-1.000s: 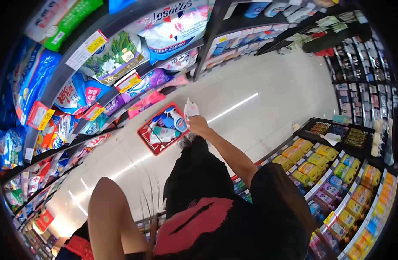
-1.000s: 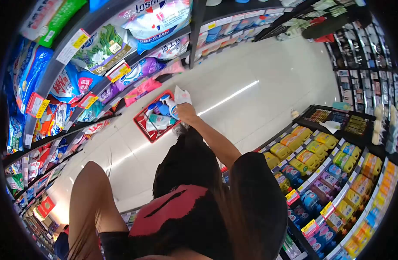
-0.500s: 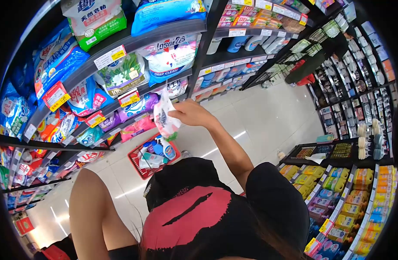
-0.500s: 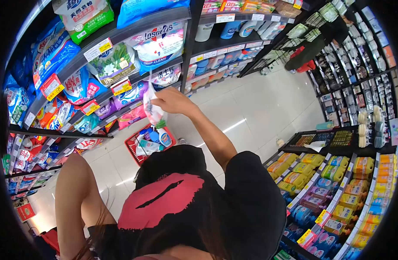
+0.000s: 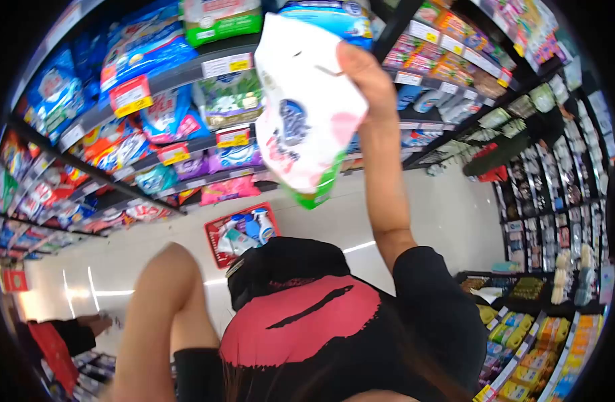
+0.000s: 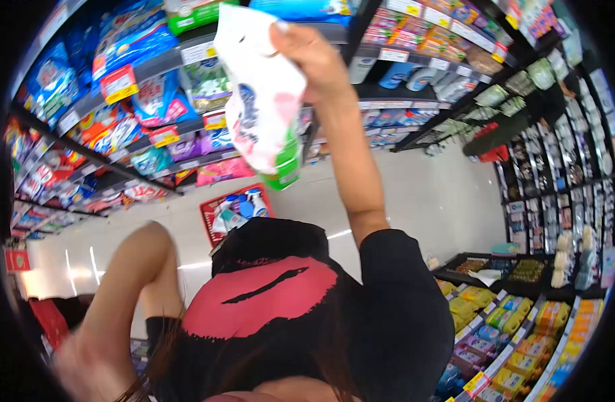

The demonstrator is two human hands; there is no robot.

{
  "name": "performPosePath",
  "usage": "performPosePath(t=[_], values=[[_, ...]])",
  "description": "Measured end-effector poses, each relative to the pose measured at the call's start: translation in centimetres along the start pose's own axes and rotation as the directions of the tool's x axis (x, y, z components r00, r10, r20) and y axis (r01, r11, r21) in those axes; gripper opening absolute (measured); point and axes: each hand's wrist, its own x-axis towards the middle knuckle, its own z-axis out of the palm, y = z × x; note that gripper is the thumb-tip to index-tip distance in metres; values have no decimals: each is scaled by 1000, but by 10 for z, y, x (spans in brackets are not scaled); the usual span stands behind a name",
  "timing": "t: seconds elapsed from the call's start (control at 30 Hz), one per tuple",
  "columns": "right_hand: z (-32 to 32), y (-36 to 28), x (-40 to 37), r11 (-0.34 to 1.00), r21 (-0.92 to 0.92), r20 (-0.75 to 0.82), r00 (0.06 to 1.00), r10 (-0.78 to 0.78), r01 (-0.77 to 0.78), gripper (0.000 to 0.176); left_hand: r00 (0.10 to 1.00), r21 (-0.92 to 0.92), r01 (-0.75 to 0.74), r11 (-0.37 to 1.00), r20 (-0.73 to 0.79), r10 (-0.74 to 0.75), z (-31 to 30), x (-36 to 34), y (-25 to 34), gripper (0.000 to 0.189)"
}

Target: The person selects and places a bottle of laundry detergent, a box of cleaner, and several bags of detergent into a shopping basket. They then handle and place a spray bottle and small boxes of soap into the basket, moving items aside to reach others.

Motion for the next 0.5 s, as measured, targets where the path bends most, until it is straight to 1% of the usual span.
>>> performPosePath(t=[0.03,0.07,0.1,0.13,0.17,0.2,0.23,0.27,0.3,0.33,0.37,0.4,0.5], values=[[19,-8,2,999,38,-107,994,-26,30,35,981,0,151,989,-120,-150,-7,-24,-3,53],[7,-10,5,985,165,-40,998,-38,44,37,919,-22,313,949,-245,-309,-7,-48,-12,54],[-9,-8,7,957,286,19,998,-55,47,41,771,-83,552,830,-327,-546,-4,-78,-25,55],[-17,-1,14,962,251,21,993,-112,103,40,542,-181,760,624,-351,-763,1,-111,-41,56],[-25,5,20,965,212,23,986,-165,157,40,269,-300,889,346,-270,-925,8,-145,-59,57],[-33,13,23,965,172,24,978,-207,200,40,14,-399,915,64,-128,-992,15,-180,-72,58],[-40,20,27,962,131,29,969,-247,241,40,-143,-457,875,-159,69,-987,23,-215,-81,59],[-46,26,33,954,92,39,956,-291,287,40,-178,-485,826,-287,259,-949,28,-245,-83,72],[-48,30,41,940,56,53,939,-340,337,41,-192,-483,773,-411,440,-877,29,-265,-85,85],[-48,34,48,920,24,64,918,-391,390,42,-182,-489,738,-465,518,-836,27,-271,-81,91],[-42,40,54,922,244,191,918,-349,300,43,-174,-488,699,-522,593,-786,24,-275,-74,97],[-34,47,62,883,437,322,887,-330,170,43,-226,-516,648,-561,573,-788,22,-281,-71,99],[-21,43,62,906,423,316,936,-155,7,43,-292,-503,667,-549,502,-814,27,-292,-62,95]])
